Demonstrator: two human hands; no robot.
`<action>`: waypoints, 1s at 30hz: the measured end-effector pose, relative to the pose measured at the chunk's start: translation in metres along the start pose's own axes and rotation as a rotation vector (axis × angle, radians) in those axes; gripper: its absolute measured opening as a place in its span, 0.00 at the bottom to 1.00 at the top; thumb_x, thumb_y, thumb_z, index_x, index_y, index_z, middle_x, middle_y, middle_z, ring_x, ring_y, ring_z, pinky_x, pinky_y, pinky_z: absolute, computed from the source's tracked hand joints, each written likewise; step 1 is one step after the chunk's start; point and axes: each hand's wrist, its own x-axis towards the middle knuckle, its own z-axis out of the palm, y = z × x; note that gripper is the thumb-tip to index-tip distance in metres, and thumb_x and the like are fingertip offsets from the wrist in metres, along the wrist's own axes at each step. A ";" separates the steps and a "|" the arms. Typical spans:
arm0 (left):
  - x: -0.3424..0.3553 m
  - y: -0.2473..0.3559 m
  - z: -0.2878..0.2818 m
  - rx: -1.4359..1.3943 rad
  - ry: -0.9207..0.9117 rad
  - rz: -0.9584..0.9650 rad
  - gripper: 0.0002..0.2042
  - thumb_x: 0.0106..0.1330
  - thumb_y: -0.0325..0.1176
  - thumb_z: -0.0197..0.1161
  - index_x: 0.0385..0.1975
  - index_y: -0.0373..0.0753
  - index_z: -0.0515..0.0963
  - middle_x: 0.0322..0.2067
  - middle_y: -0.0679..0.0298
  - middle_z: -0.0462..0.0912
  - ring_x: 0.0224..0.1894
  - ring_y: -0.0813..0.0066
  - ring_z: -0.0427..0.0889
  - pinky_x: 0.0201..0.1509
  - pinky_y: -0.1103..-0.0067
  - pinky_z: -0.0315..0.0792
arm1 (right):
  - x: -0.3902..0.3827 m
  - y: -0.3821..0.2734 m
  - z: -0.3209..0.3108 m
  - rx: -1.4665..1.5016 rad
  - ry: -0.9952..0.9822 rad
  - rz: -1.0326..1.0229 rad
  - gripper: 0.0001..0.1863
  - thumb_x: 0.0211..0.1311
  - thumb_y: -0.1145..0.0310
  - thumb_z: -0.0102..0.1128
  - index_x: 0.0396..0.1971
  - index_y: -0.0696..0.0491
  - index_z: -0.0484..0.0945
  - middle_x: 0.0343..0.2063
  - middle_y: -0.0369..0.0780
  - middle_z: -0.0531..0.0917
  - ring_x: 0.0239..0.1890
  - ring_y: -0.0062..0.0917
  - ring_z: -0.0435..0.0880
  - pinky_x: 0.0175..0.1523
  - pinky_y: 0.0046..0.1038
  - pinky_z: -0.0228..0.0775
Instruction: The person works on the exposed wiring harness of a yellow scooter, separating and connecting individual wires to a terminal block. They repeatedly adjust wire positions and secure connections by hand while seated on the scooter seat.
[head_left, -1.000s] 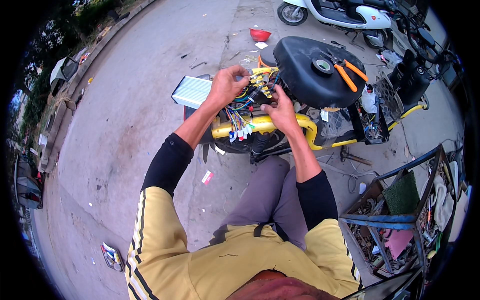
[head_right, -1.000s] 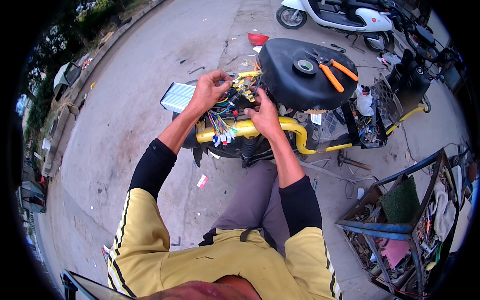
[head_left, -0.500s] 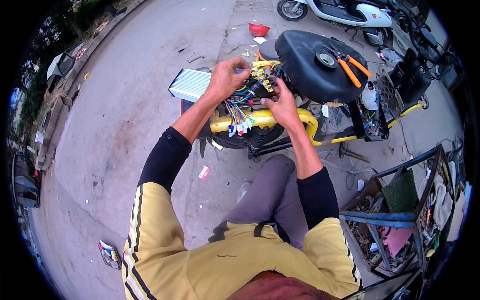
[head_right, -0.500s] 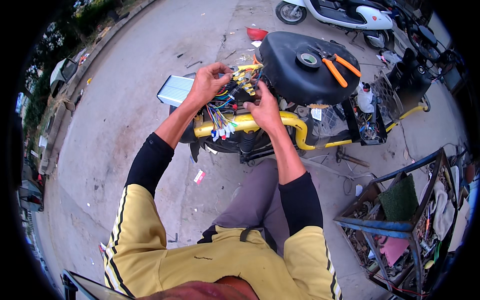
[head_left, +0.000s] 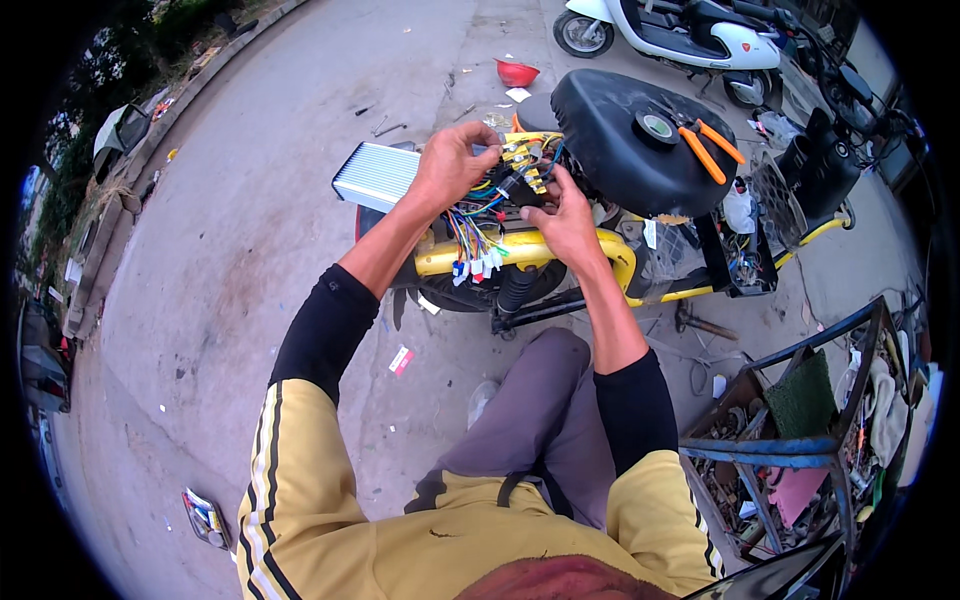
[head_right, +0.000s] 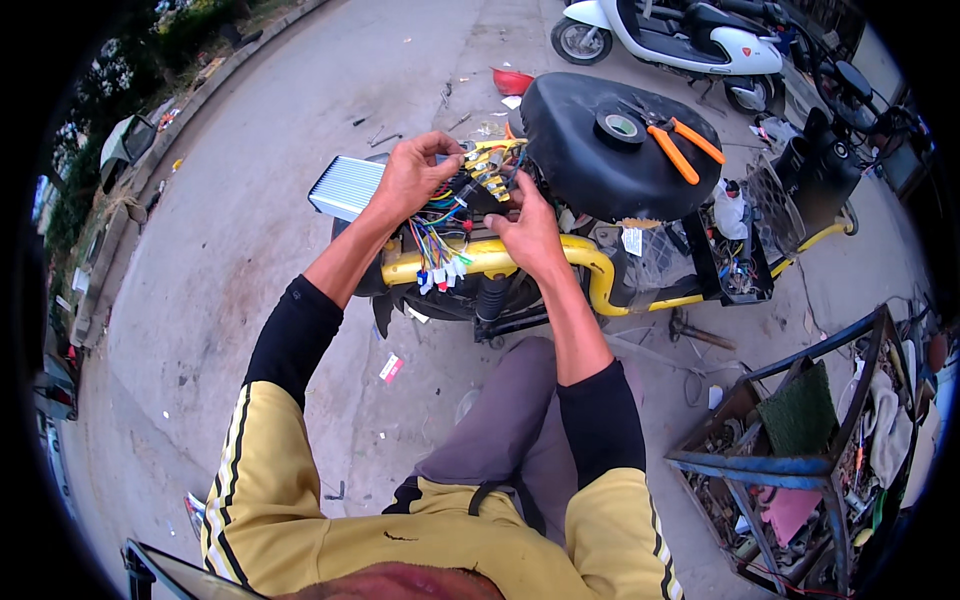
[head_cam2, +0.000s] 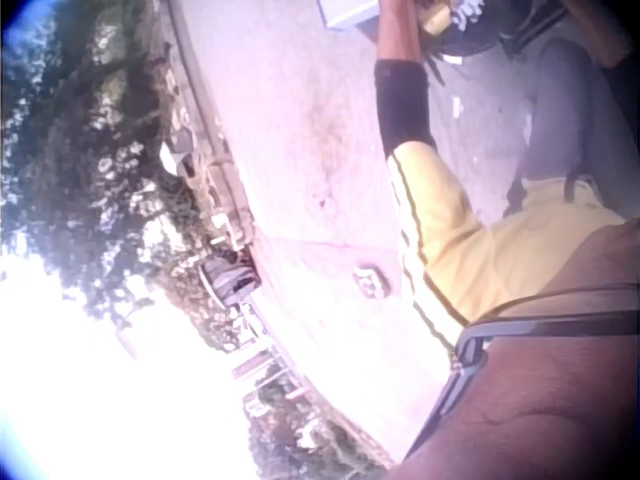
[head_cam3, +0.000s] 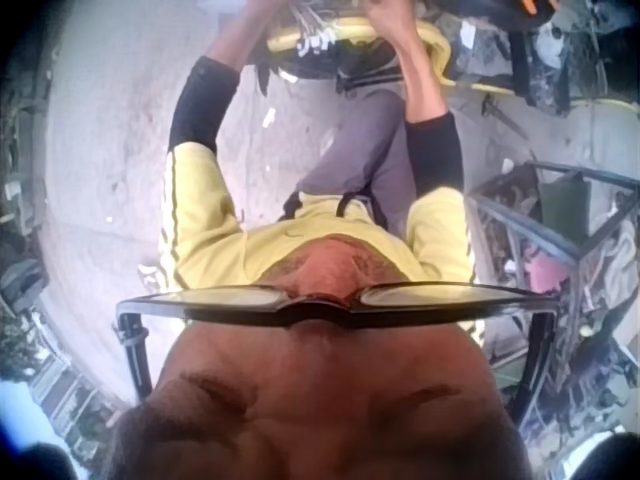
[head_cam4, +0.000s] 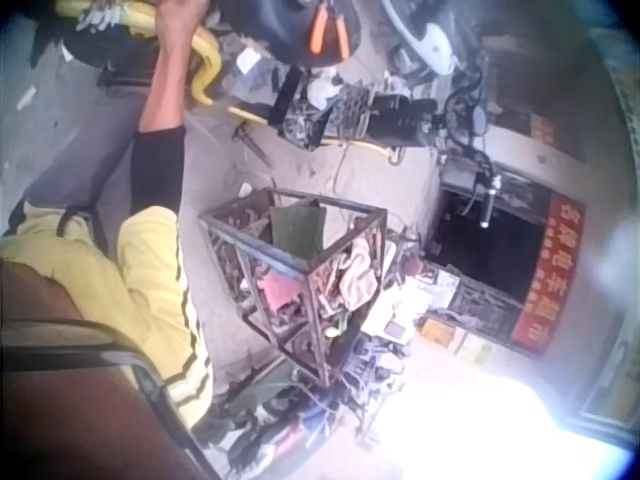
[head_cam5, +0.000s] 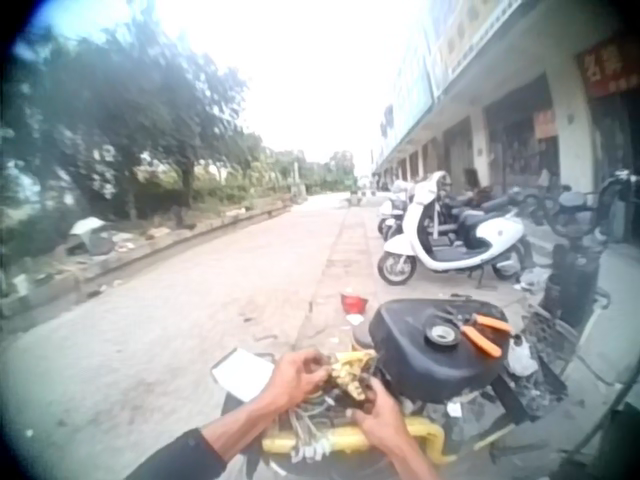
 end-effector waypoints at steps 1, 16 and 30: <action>0.001 0.003 0.000 -0.002 -0.001 -0.005 0.05 0.69 0.27 0.69 0.40 0.33 0.84 0.31 0.73 0.85 0.27 0.90 0.67 0.30 0.83 0.65 | 0.000 -0.001 -0.001 0.006 -0.003 -0.007 0.39 0.59 0.90 0.66 0.71 0.55 0.67 0.51 0.39 0.86 0.51 0.21 0.85 0.56 0.26 0.78; 0.008 -0.031 0.000 -0.115 -0.036 0.095 0.07 0.73 0.28 0.68 0.44 0.31 0.83 0.36 0.68 0.88 0.40 0.85 0.81 0.47 0.83 0.77 | 0.003 0.010 -0.003 -0.074 -0.011 -0.094 0.43 0.58 0.85 0.71 0.74 0.55 0.65 0.46 0.41 0.89 0.47 0.21 0.86 0.56 0.26 0.78; 0.002 0.001 0.002 -0.315 -0.056 -0.153 0.01 0.71 0.24 0.66 0.37 0.36 0.82 0.26 0.70 0.83 0.23 0.87 0.75 0.25 0.85 0.66 | 0.006 0.013 -0.005 -0.108 0.016 -0.121 0.41 0.56 0.82 0.72 0.71 0.58 0.66 0.47 0.49 0.90 0.48 0.31 0.91 0.56 0.31 0.80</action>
